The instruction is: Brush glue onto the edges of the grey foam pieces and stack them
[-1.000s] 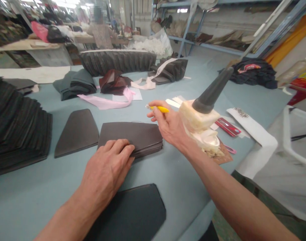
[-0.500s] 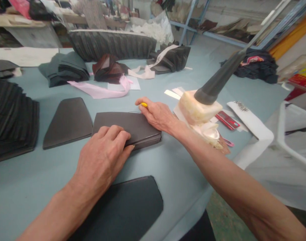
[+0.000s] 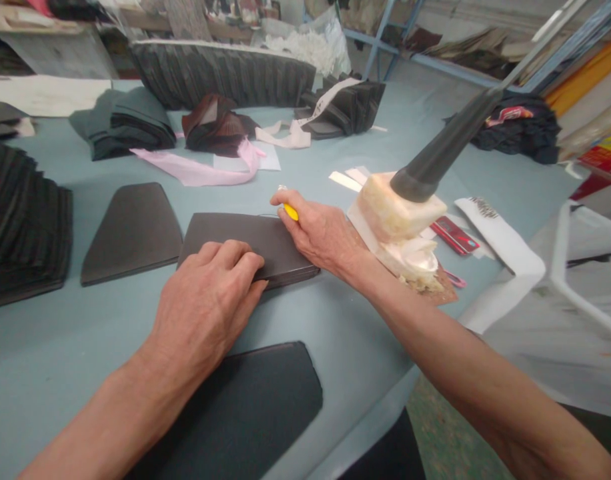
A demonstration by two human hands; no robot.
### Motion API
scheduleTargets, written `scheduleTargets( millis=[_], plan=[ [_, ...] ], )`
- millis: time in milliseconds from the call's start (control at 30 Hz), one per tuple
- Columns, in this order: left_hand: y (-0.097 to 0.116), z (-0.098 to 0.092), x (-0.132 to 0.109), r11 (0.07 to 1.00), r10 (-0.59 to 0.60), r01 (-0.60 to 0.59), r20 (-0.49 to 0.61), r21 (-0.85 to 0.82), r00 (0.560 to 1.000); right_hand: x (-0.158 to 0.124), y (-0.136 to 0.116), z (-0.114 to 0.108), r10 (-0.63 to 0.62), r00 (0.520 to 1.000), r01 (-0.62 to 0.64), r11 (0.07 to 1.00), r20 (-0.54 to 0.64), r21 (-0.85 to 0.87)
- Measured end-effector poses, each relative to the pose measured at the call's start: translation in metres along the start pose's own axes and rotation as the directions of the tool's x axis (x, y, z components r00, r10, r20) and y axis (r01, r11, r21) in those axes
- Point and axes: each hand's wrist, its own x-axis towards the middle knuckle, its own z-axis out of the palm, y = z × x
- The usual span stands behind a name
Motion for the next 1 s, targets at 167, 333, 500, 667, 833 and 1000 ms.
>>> scheduleTargets(
  millis=[167, 333, 500, 667, 833, 1000],
  plan=[
    [0.005, -0.004, 0.0, 0.999, -0.037, 0.036, 0.062, 0.006, 0.997, -0.004, 0.003, 0.002, 0.048, 0.98, -0.032, 0.996, -0.195, 0.083],
    [0.012, -0.006, -0.003, 0.997, -0.072, 0.072, 0.057, 0.001, 0.996, -0.011, -0.005, -0.01, 0.16, 0.87, 0.078, 0.89, -0.466, 0.449],
    [0.023, -0.009, -0.006, 0.996, -0.086, 0.084, 0.127, 0.02, 0.988, -0.012, -0.024, -0.016, 0.32, 0.875, 0.092, 0.626, -0.363, 0.774],
    [0.031, 0.006, -0.018, 0.996, -0.066, 0.069, -0.043, 0.059, 0.997, -0.002, -0.039, -0.011, 0.339, 0.909, 0.035, 0.519, -0.243, 0.854],
    [0.029, 0.014, -0.022, 0.998, -0.052, 0.054, -0.135, 0.013, 0.989, 0.018, -0.038, -0.004, 0.31, 0.931, 0.002, 0.519, -0.191, 0.855],
    [0.024, 0.011, -0.021, 0.996, -0.067, 0.061, -0.097, -0.065, 0.993, 0.053, -0.021, 0.005, 0.262, 0.954, -0.011, 0.515, -0.145, 0.857]
  ],
)
